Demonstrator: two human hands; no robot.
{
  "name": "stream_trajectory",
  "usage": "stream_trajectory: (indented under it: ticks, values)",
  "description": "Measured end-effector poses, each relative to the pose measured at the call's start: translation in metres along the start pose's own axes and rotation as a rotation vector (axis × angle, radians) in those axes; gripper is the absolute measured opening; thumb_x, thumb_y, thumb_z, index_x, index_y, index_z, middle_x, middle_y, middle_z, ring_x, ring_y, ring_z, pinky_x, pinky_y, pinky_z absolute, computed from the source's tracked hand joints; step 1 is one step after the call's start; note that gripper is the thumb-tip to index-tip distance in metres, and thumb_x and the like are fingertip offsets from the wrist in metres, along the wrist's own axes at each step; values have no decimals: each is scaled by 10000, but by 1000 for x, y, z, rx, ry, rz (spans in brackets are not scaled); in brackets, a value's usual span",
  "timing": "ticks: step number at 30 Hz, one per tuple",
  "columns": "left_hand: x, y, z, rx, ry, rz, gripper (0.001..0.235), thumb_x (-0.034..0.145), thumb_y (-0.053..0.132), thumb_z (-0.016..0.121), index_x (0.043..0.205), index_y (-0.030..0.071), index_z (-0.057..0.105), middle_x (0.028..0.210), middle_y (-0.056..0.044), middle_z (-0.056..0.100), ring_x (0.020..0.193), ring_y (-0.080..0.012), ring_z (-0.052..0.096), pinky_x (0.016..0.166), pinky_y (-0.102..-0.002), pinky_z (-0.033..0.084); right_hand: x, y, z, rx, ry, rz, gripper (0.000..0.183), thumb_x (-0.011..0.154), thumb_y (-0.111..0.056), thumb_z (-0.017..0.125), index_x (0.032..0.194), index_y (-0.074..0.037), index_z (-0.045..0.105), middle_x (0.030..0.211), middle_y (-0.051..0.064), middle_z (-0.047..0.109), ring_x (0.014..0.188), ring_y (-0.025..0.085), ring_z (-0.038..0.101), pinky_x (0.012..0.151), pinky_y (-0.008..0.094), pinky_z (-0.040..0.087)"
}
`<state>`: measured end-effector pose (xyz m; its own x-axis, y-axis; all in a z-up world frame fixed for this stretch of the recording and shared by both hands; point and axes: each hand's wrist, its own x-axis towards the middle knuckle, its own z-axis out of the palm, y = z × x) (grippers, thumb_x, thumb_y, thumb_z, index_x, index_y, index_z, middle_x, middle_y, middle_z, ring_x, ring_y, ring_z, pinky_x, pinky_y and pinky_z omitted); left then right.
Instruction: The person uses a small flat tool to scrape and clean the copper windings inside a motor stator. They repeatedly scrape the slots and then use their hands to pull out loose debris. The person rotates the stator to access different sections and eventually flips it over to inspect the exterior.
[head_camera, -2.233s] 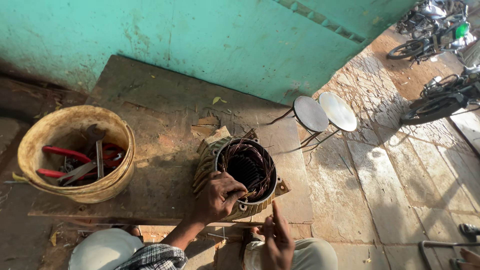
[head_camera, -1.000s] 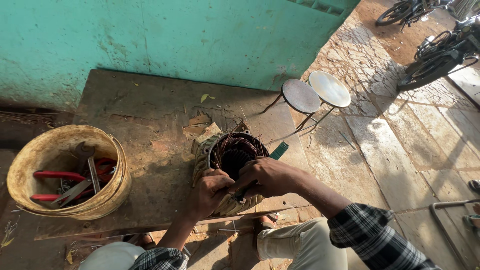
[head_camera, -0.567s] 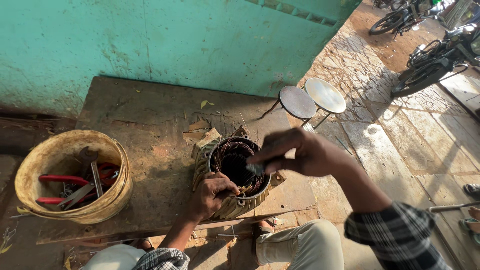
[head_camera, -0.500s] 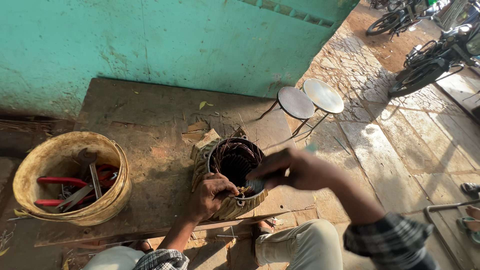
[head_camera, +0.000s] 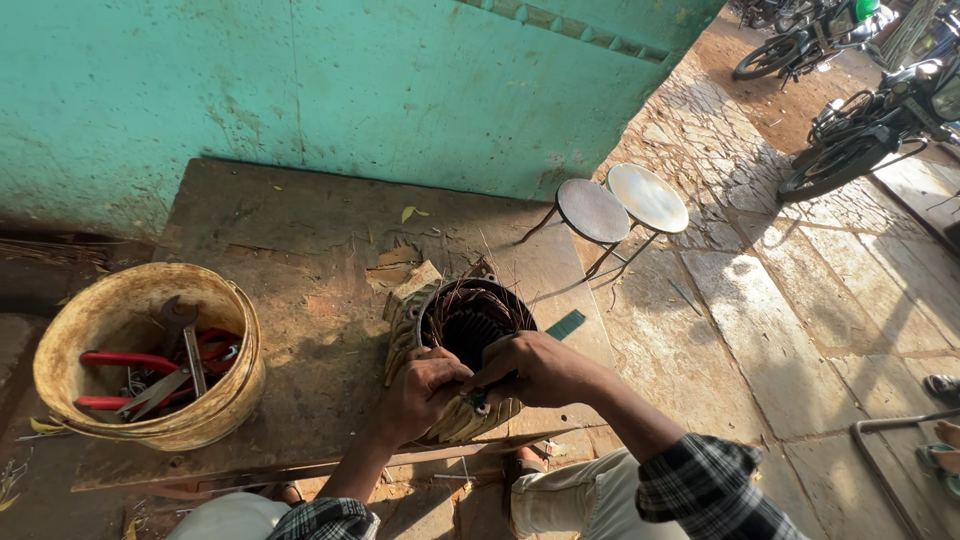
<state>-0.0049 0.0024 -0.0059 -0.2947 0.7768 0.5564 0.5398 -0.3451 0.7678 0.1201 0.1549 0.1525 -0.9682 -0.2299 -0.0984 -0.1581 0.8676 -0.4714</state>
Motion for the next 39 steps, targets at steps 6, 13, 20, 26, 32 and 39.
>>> stream_trajectory:
  ticks: [6, 13, 20, 26, 32, 39]
  values:
    - [2, 5, 2, -62, 2, -16, 78, 851, 72, 779, 907, 121, 799, 874, 5, 803, 894, -145, 724, 936, -355, 465, -48, -32, -45, 353, 359, 166, 359, 865, -101, 770, 1224, -111, 787, 865, 92, 726, 769, 223, 677, 679, 372, 532]
    - [3, 5, 1, -57, 4, -31, 69, 845, 88, 769, 904, 98, 803, 875, -13, 796, 917, -171, 722, 997, -384, 422, -31, -17, 10, 260, 84, 331, 455, 825, -189, 792, 1272, -169, 706, 970, 48, 781, 794, 161, 731, 724, 338, 579]
    - [-1, -3, 0, -57, -18, -37, 145, 914, 161, 693, 997, 84, 784, 952, -51, 777, 994, -187, 704, 1032, -370, 421, -17, -2, 36, 92, 177, 245, 357, 842, -231, 789, 1196, -186, 785, 818, 39, 710, 712, 191, 661, 636, 376, 521]
    - [1, 0, 3, -31, -6, -22, 73, 867, 94, 745, 894, 129, 803, 877, 11, 807, 907, -155, 719, 968, -379, 418, -40, -19, -9, 413, 434, 136, 350, 875, -157, 767, 1224, -147, 779, 875, 54, 707, 788, 151, 636, 675, 346, 513]
    - [4, 7, -1, -62, 26, 0, 79, 872, 58, 758, 895, 128, 787, 867, 21, 797, 897, -130, 714, 992, -364, 424, -59, -41, -15, 416, 382, 428, 412, 850, -131, 767, 1262, -122, 758, 960, 19, 778, 821, 106, 692, 707, 297, 553]
    - [2, 13, -1, -155, 66, -136, 172, 819, -39, 703, 905, 93, 772, 894, -22, 756, 932, -169, 697, 885, -343, 559, -50, -32, 74, 722, 469, 632, 460, 887, -120, 752, 1341, -98, 678, 967, 35, 785, 827, 93, 676, 742, 273, 587]
